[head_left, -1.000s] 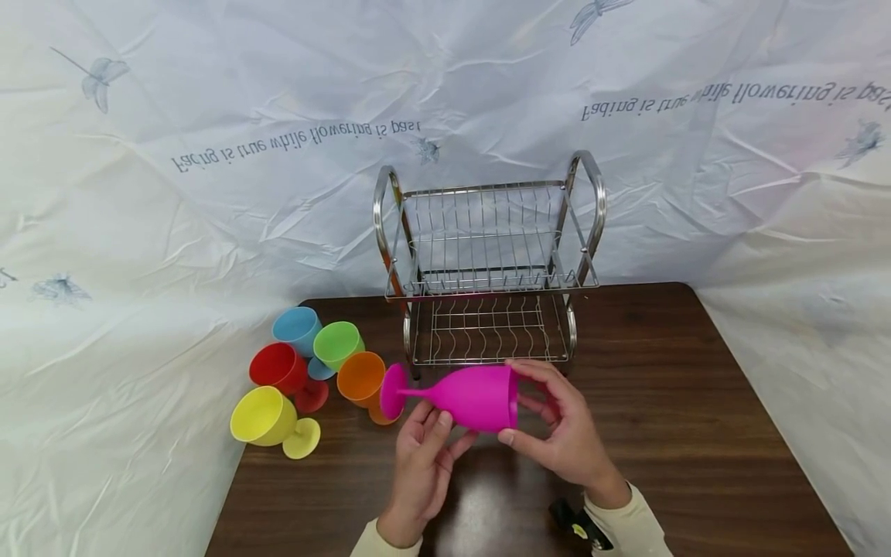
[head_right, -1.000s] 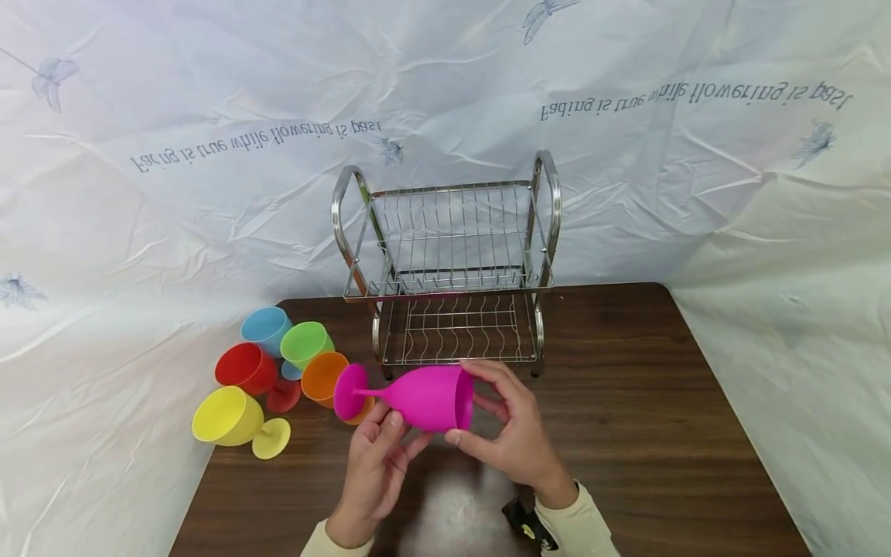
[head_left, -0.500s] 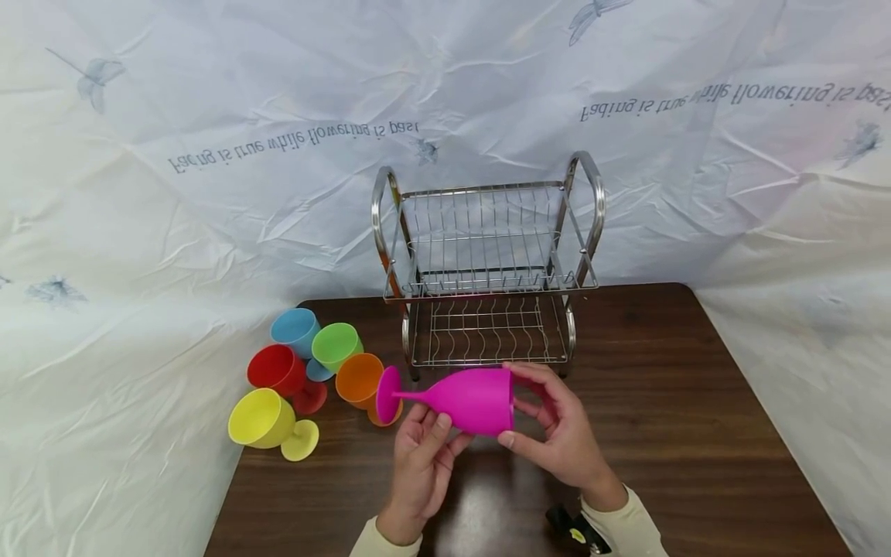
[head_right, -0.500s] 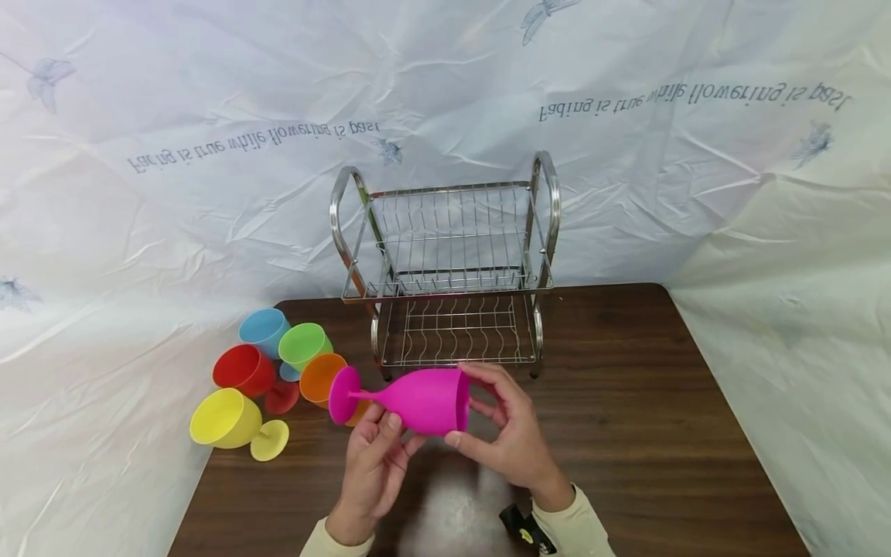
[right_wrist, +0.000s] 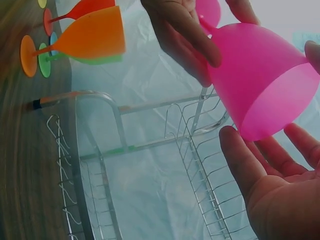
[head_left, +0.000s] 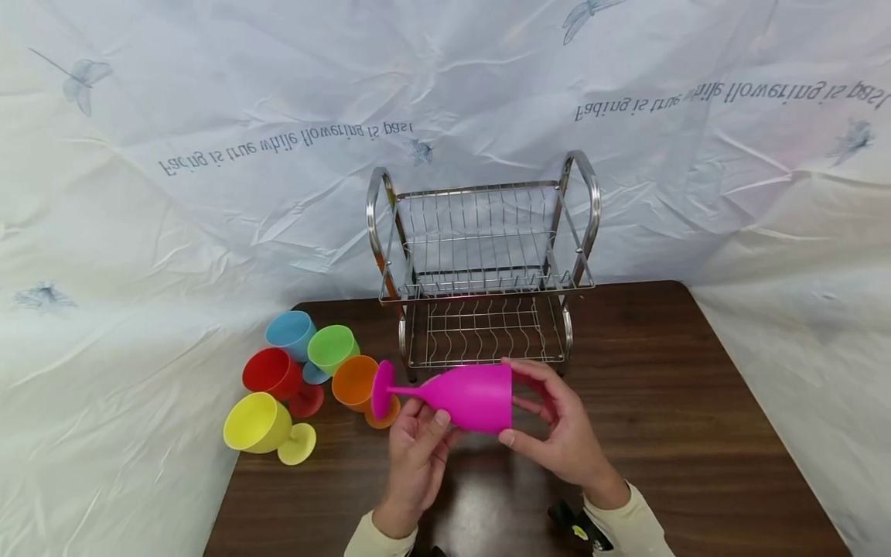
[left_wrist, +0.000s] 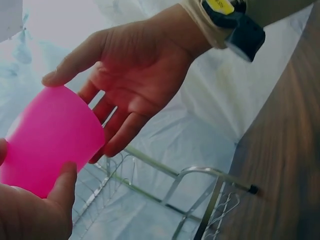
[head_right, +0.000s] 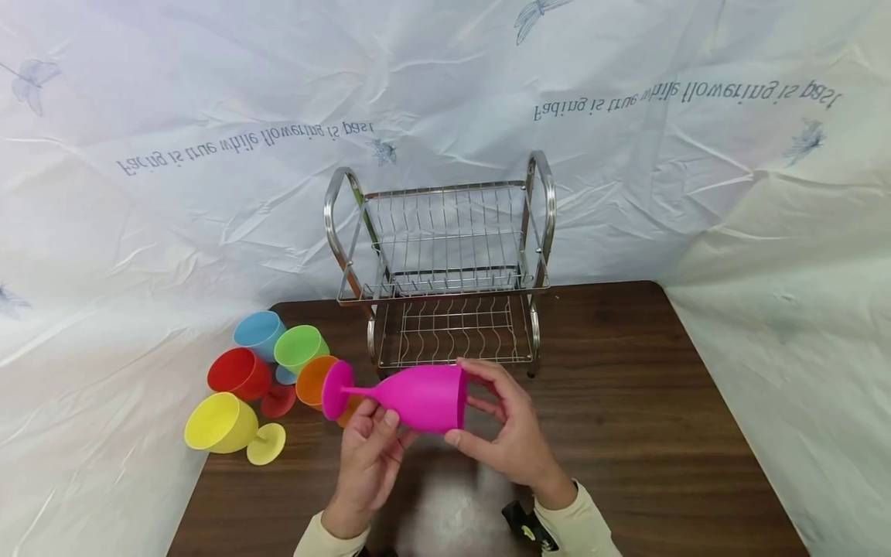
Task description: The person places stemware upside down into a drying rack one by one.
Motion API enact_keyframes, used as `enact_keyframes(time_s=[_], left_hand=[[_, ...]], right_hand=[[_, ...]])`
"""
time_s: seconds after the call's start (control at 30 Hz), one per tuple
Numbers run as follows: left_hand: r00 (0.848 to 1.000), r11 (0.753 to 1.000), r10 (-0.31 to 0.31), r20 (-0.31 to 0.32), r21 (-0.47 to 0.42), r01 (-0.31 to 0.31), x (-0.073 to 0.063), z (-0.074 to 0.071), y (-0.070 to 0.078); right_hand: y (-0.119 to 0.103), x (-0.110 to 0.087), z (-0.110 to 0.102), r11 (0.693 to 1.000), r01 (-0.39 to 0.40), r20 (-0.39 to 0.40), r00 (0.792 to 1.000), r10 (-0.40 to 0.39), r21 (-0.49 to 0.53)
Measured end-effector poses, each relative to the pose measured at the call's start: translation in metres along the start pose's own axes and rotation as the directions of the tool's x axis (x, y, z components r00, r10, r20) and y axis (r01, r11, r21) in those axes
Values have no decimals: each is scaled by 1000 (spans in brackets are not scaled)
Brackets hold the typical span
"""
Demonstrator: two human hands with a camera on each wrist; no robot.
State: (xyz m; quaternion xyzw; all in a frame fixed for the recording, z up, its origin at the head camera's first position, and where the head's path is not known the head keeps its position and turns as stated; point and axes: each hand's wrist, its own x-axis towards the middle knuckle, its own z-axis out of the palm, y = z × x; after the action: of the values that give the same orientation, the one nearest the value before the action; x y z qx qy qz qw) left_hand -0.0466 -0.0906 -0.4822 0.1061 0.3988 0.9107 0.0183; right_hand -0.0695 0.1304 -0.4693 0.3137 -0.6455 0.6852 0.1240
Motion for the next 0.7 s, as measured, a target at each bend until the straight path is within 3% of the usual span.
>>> enact_keyframes(time_s=[0.27,0.43,0.57,0.7], left_hand=[[997,992,77,-10,103,-75,11,1,23],[987,970,163,15,181,-163,21,-2,46],[979,929,203,-14,319,-188,31,2,68],[980,871,201,-2,458,-178,46,9,89]], right_hand=[[4,-1,-12,999,4,6,1000,-4,-51],[11,-7,-23,979,-96,-80,993,83,-180],[20,-9,-35,909,-247,-217,959,180,-336],[30,-6,-47,795,-405,-363,897,251,-451]])
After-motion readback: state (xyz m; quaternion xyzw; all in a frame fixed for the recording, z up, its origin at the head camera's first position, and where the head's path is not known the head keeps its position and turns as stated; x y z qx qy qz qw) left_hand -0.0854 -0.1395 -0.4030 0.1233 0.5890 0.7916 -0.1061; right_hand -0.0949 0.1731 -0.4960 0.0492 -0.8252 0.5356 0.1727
